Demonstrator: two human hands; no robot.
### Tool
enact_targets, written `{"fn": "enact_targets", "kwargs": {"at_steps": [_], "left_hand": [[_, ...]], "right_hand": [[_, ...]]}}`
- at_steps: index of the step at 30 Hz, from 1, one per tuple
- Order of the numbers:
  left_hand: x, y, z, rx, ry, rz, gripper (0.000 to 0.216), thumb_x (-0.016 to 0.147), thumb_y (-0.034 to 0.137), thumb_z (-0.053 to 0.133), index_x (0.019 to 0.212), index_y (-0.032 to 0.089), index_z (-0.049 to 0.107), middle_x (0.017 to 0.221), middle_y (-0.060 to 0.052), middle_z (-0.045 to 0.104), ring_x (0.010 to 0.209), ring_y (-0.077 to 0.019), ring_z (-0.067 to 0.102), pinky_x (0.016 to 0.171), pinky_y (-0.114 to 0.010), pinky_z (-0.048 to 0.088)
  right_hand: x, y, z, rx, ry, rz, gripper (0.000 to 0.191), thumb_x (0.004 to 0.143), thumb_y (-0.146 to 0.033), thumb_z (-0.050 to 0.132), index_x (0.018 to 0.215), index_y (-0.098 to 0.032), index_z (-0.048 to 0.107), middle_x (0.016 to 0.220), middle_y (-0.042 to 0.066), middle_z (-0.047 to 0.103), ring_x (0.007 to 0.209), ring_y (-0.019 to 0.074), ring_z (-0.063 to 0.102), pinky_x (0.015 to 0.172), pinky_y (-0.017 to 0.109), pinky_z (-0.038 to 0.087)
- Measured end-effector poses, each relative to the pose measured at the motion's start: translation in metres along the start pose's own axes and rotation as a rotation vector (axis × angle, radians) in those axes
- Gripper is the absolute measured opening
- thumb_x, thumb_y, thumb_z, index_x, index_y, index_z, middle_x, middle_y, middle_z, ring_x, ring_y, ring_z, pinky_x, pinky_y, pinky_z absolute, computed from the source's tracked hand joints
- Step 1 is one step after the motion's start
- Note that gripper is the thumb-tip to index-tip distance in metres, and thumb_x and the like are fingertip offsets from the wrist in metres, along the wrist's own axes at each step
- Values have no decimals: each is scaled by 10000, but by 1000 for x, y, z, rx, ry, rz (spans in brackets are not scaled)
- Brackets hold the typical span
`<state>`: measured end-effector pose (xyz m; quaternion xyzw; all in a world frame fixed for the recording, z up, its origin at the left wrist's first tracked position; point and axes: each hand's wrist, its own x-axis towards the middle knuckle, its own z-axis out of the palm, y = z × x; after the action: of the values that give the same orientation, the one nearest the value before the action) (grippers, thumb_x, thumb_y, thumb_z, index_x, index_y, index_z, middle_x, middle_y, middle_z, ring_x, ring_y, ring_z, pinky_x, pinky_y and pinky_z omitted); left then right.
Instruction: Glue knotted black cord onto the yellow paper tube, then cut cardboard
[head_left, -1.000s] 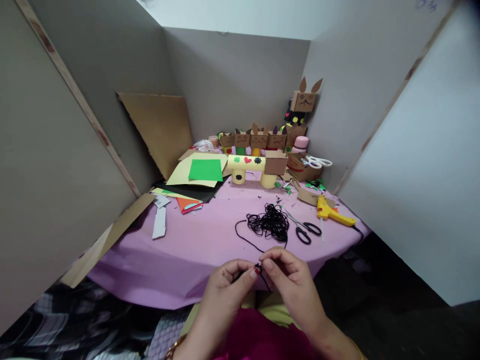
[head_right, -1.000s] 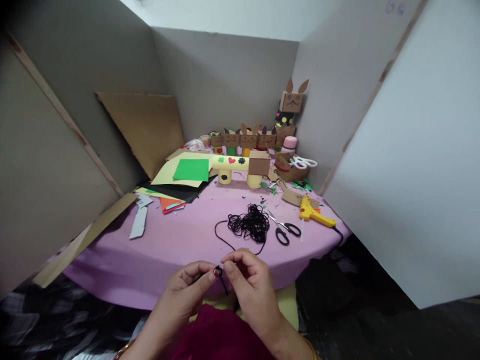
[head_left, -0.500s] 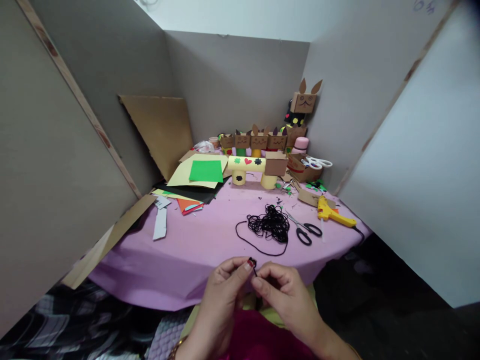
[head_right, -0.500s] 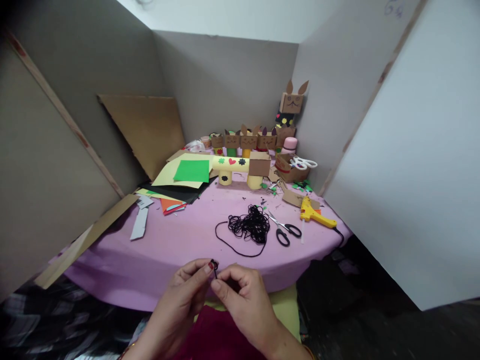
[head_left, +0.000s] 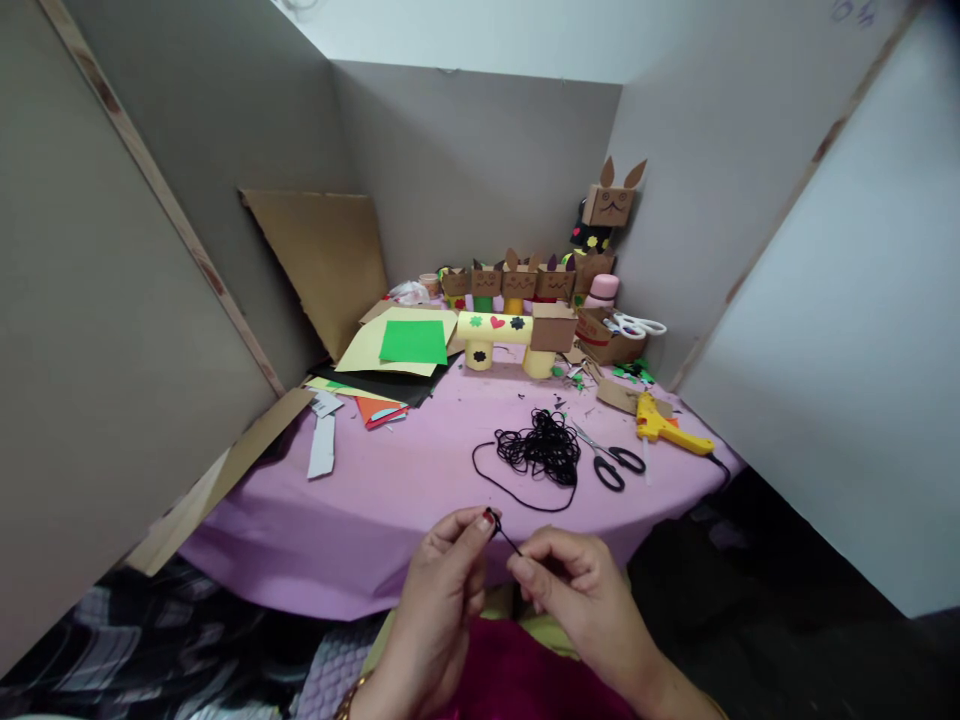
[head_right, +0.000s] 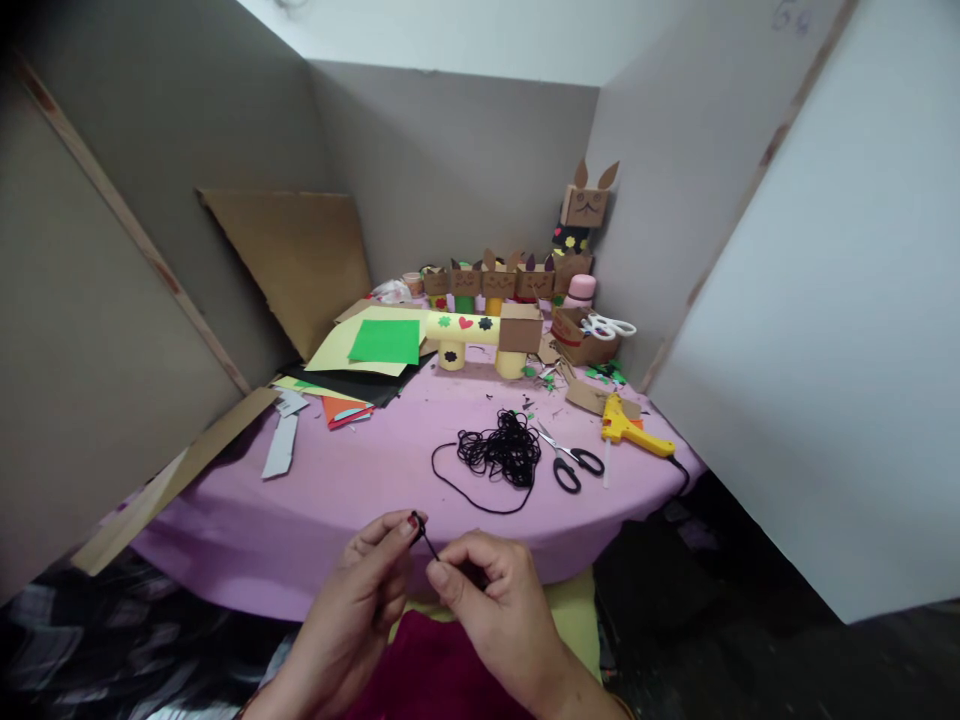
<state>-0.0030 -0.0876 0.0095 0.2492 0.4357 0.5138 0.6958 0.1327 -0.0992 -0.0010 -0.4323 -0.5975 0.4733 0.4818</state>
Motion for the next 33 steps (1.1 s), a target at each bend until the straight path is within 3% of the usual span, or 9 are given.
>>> {"fn": "enact_targets", "kwargs": {"at_steps": [10, 18, 25, 30, 33], "left_hand": [[4, -4, -3, 170, -38, 53, 285, 672, 422, 687, 689, 186, 529, 348, 149, 254, 341, -19, 111, 333, -148, 117], [6, -3, -3, 262, -55, 74, 303, 659, 445, 685, 647, 188, 525, 344, 139, 271, 335, -28, 113, 351, -180, 91], [7, -3, -7, 348, -79, 142, 263, 661, 420, 690, 609, 188, 577, 366, 107, 295, 369, -65, 247, 394, -202, 180], [4, -2, -6, 390, -166, 182, 199, 699, 364, 664, 639, 184, 603, 537, 48, 485, 503, -92, 406, 489, -200, 313], [1, 1, -4, 378, -183, 195, 166, 720, 325, 647, 650, 178, 617, 871, -23, 606, 703, -128, 521, 615, -221, 393]], "right_hand": [[-2, 2, -4, 65, 55, 38, 188, 802, -316, 603, 689, -165, 615, 547, -36, 518, 485, 88, 447, 464, 199, 364], [-2, -5, -10, 26, 117, -56, 176, 816, -287, 586, 679, -177, 597, 539, -37, 513, 478, 96, 461, 469, 213, 380], [-2, -2, -10, 93, 112, -103, 185, 832, -270, 579, 667, -186, 584, 557, -42, 492, 480, 90, 445, 472, 217, 362], [1, 7, -8, 243, 122, -68, 158, 820, -272, 599, 684, -190, 597, 593, -46, 506, 474, 79, 444, 465, 212, 353], [1, 9, -7, 256, 114, -38, 137, 811, -275, 610, 704, -190, 614, 586, -46, 513, 474, 77, 442, 463, 206, 355]]}}
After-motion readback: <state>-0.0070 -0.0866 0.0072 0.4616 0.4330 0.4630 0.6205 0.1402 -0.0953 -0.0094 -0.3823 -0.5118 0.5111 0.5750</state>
